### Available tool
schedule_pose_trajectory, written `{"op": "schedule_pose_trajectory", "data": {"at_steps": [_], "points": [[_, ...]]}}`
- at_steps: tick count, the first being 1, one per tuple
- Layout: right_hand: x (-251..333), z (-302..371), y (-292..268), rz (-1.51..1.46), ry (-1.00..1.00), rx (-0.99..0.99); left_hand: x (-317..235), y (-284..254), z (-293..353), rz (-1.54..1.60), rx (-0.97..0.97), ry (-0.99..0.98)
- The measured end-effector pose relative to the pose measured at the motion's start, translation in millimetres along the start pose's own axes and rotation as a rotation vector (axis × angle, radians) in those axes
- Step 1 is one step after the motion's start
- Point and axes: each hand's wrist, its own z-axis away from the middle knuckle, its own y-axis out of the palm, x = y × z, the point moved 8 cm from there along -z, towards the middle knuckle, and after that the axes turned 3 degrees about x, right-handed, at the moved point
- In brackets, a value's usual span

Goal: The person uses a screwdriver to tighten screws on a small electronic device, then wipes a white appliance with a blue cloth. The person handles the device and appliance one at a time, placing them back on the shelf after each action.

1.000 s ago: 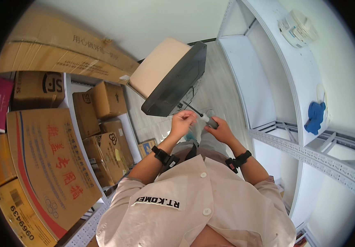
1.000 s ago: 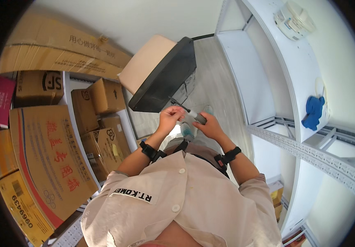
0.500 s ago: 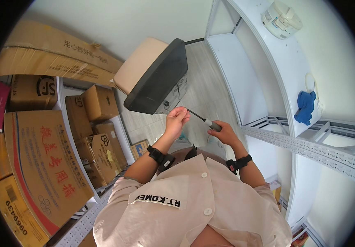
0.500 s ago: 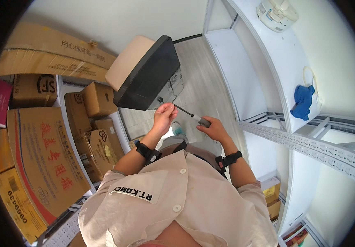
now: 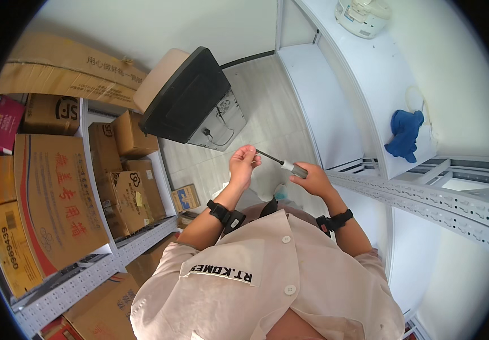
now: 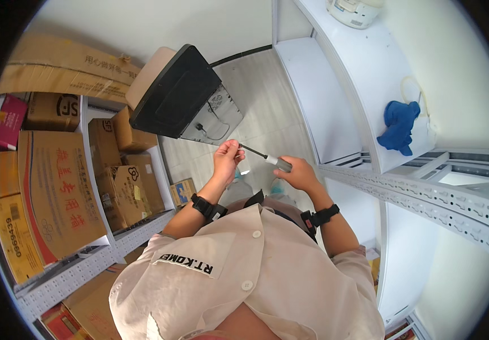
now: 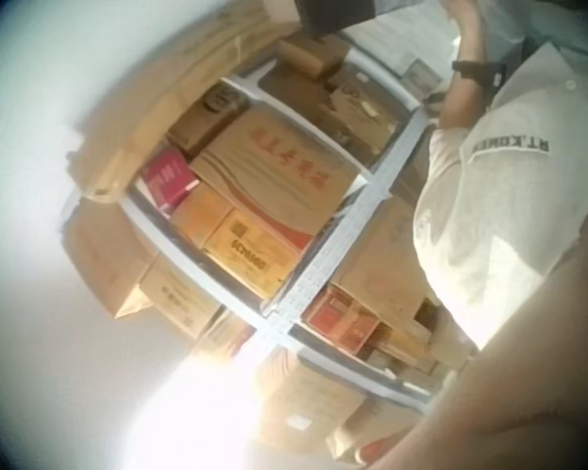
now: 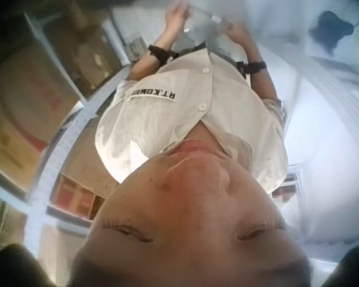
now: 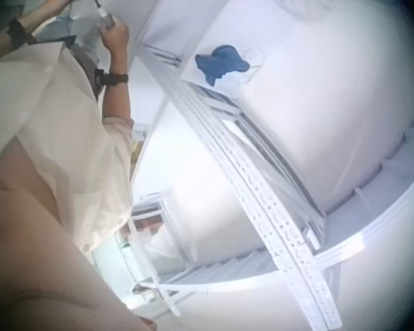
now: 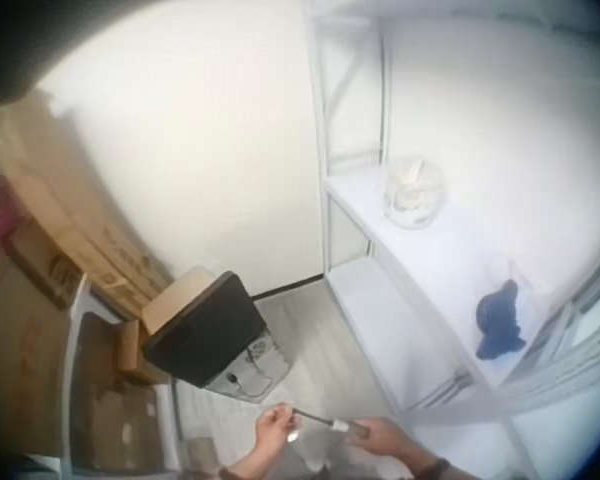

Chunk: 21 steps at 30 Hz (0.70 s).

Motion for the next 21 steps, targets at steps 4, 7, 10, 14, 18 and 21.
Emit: {"op": "schedule_pose_trajectory", "data": {"at_steps": [4, 7, 10, 14, 18, 21], "points": [[-15, 18, -24, -0.005, 0.021, 0.039, 11, 34, 12, 0.004, 0.012, -0.01], [-19, 23, -30, -0.109, -0.108, -0.005, 9, 51, 17, 0.03, 0.012, -0.015], [-28, 18, -26, -0.334, -0.097, 0.061, 6, 55, 20, 0.061, -0.012, -0.033], [-19, 5, -17, -0.307, -0.126, 0.151, -4, 43, 24, 0.126, -0.085, -0.069], [2, -10, 6, -0.32, -0.169, 0.268, -7, 4, 17, 0.083, -0.263, -0.025], [13, -28, 28, -0.35, -0.104, 0.355, -12, -25, 8, 0.017, -0.38, 0.033]]}}
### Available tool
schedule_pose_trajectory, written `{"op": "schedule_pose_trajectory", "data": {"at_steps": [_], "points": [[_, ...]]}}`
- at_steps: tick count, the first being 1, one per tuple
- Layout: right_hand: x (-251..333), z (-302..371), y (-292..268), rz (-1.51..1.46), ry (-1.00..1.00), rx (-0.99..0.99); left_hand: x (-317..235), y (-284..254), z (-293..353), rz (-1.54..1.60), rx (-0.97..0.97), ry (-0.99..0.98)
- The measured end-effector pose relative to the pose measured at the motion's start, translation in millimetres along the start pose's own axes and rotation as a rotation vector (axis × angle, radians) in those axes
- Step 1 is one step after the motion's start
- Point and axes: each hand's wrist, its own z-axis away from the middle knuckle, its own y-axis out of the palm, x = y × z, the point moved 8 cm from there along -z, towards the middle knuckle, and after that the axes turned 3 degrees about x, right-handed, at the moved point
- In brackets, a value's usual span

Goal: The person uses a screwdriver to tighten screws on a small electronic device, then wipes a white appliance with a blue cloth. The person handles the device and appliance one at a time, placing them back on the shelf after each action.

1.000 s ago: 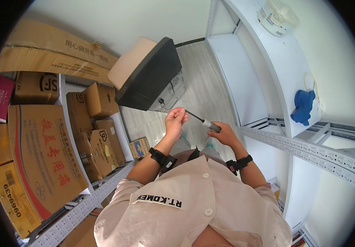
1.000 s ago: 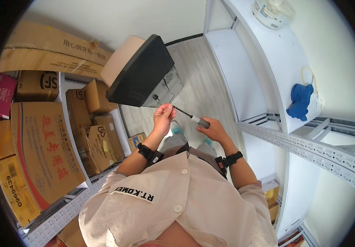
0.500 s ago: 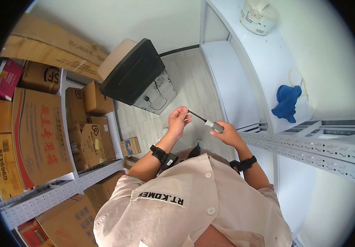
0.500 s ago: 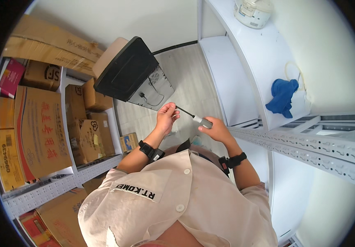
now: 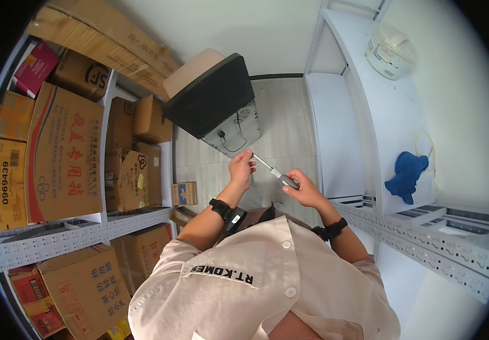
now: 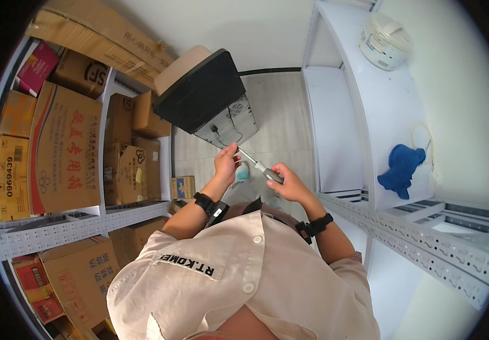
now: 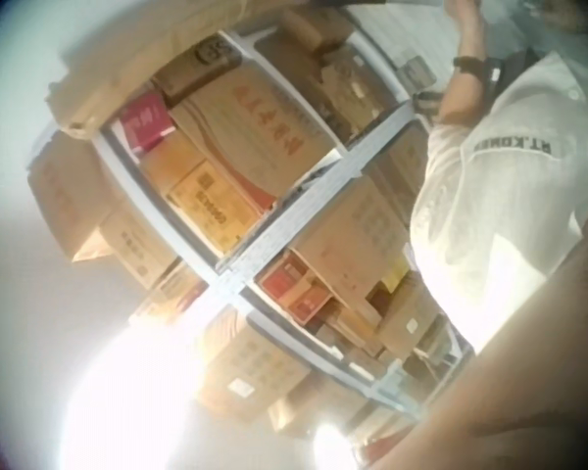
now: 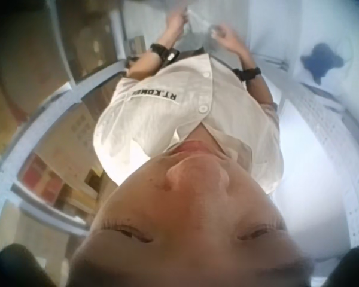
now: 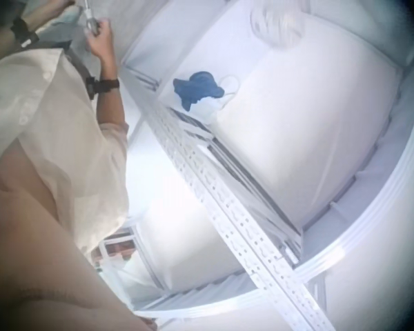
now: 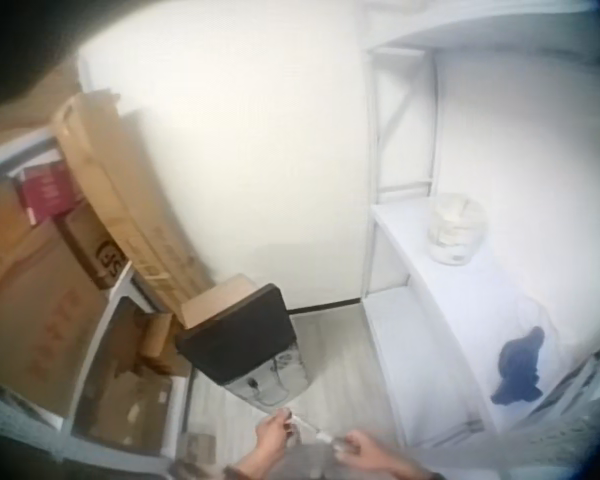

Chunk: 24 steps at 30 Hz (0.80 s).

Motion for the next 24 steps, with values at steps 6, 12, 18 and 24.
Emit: {"op": "schedule_pose_trajectory", "data": {"at_steps": [6, 12, 18, 24], "points": [[-14, -66, 12, 0.124, -0.049, 0.009, -11, -36, -57, -0.11, -0.069, 0.005], [-36, -149, 22, 0.002, 0.025, 0.003, -25, -46, -142, -0.08, -0.11, -0.112], [-52, -218, 32, 0.043, 0.072, 0.005, -40, -56, -216, -0.159, -0.088, -0.051], [-67, -247, 40, 0.154, 0.126, -0.064, -36, -73, -244, -0.2, -0.093, -0.197]]}}
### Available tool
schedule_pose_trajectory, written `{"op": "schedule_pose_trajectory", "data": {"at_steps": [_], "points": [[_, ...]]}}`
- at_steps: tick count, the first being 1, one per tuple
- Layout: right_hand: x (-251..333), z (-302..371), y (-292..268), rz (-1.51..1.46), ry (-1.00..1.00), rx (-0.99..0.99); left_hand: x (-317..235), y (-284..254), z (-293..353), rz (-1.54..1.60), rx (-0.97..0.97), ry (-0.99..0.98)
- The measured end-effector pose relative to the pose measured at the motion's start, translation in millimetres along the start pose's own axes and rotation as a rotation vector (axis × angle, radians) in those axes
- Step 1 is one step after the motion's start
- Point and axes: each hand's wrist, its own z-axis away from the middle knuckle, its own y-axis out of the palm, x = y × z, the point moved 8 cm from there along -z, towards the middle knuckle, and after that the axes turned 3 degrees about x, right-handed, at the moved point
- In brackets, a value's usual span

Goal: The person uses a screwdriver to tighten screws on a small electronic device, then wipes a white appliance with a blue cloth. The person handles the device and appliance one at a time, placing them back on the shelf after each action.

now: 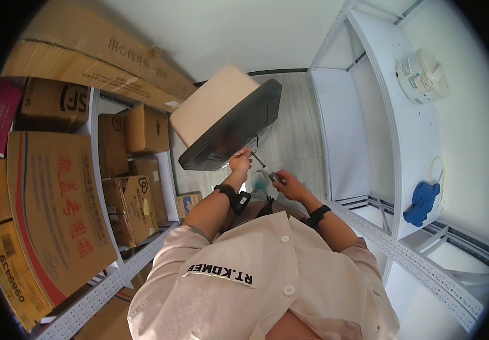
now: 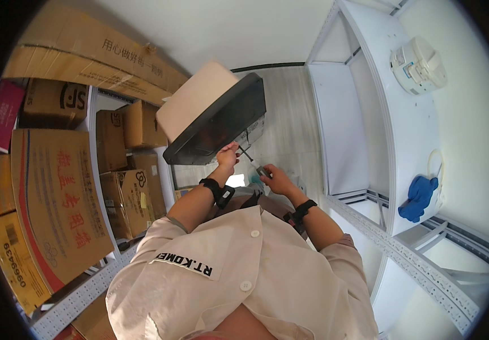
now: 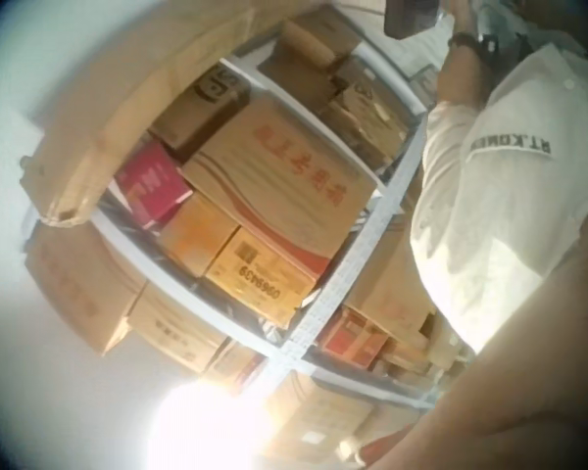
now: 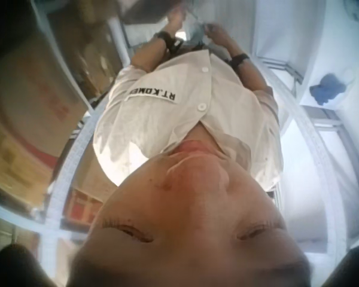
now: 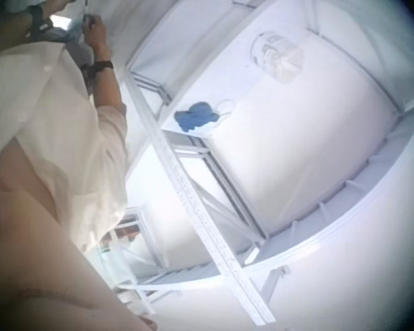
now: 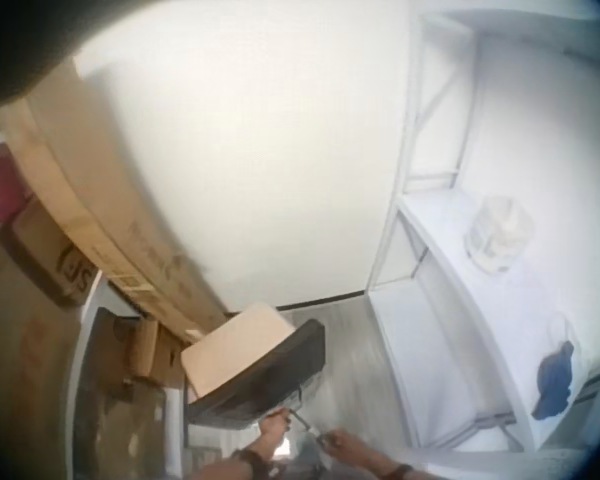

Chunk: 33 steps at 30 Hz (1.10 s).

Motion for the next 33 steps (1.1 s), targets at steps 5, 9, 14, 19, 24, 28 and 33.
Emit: {"op": "schedule_pose_trajectory", "data": {"at_steps": [5, 9, 14, 19, 24, 28, 33], "points": [[-1, -13, -2, 0.012, 0.042, -0.041, 3, -4, -23, 0.008, -0.008, -0.018], [-5, -19, -9, 0.04, 0.06, -0.045, 6, 3, -26, 0.04, -0.045, -0.116], [-3, -22, -11, 0.019, 0.097, -0.004, 9, 6, -28, 0.078, -0.03, -0.136], [-4, -24, -13, -0.017, 0.078, -0.007, 9, 7, -28, 0.064, -0.021, -0.146], [-5, -27, -15, -0.037, 0.117, 0.011, 9, 8, -24, 0.121, -0.033, -0.189], [-7, -31, -17, -0.025, 0.07, 0.028, 10, 7, -26, 0.147, -0.013, -0.199], [-6, -34, -16, -0.054, 0.153, 0.059, 10, 3, -28, 0.119, -0.017, -0.154]]}}
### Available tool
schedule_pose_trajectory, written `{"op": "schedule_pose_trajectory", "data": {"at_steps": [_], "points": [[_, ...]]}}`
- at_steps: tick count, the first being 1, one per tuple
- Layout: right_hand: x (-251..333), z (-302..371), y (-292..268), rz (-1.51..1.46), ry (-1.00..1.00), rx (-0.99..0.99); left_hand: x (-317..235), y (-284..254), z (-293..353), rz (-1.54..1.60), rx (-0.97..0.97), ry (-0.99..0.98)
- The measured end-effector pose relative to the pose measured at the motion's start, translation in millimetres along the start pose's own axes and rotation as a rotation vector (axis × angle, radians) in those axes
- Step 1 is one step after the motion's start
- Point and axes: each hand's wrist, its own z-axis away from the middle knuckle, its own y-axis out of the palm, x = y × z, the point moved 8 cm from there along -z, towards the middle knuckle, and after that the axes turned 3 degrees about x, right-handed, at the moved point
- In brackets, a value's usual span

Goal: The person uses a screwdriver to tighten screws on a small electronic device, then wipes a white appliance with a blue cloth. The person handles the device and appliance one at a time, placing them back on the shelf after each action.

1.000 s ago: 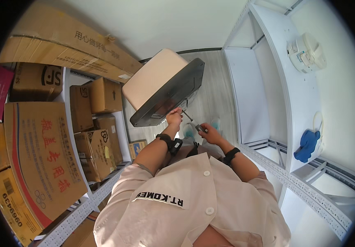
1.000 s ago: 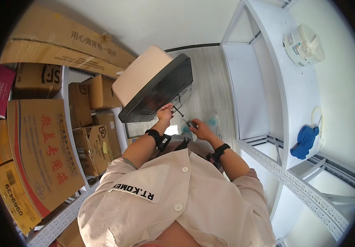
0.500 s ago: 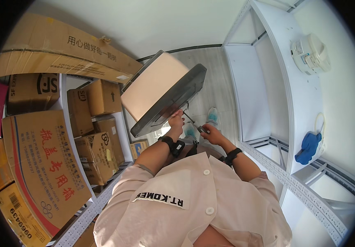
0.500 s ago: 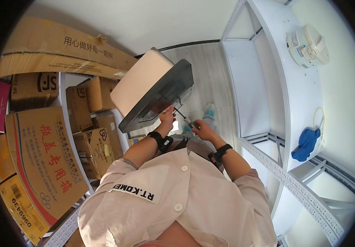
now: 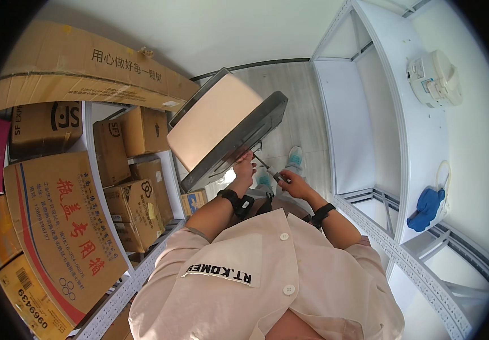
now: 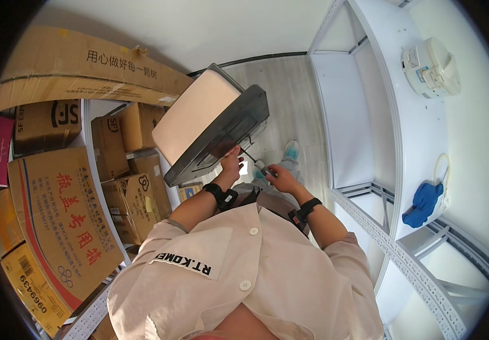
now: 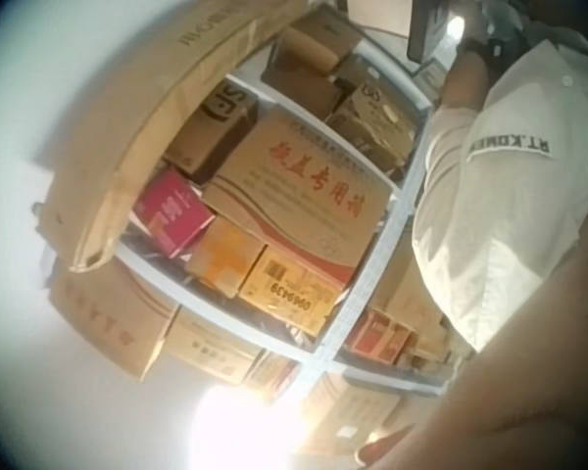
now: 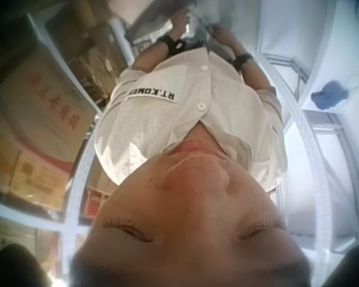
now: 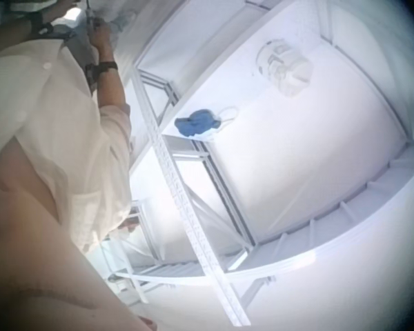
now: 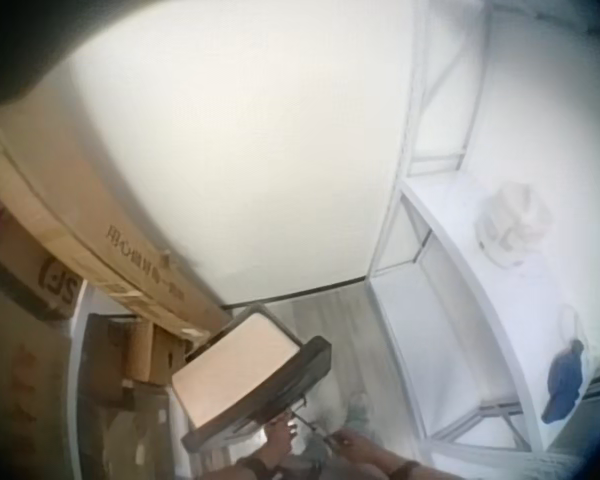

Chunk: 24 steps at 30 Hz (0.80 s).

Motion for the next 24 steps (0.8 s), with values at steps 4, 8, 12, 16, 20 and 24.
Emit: {"op": "schedule_pose_trajectory", "data": {"at_steps": [4, 8, 12, 16, 20, 24], "points": [[2, -11, 0, 0.192, -0.132, -0.073, -3, 1, 1, -0.145, 0.042, 0.065], [-11, -14, 13, -0.105, 0.239, 0.128, -2, -2, -3, -0.159, 0.083, 0.109], [-5, -5, 17, -0.292, 0.289, 0.049, -3, 2, -1, -0.189, 0.169, 0.048], [-8, -2, 14, -0.473, 0.324, -0.019, -4, 9, 3, -0.22, 0.27, -0.001], [-22, -8, 15, -0.537, 0.352, 0.034, -2, 9, 5, -0.121, 0.259, -0.093], [-23, -7, 16, -0.495, 0.371, 0.059, 5, 5, -3, -0.014, 0.225, -0.179]]}}
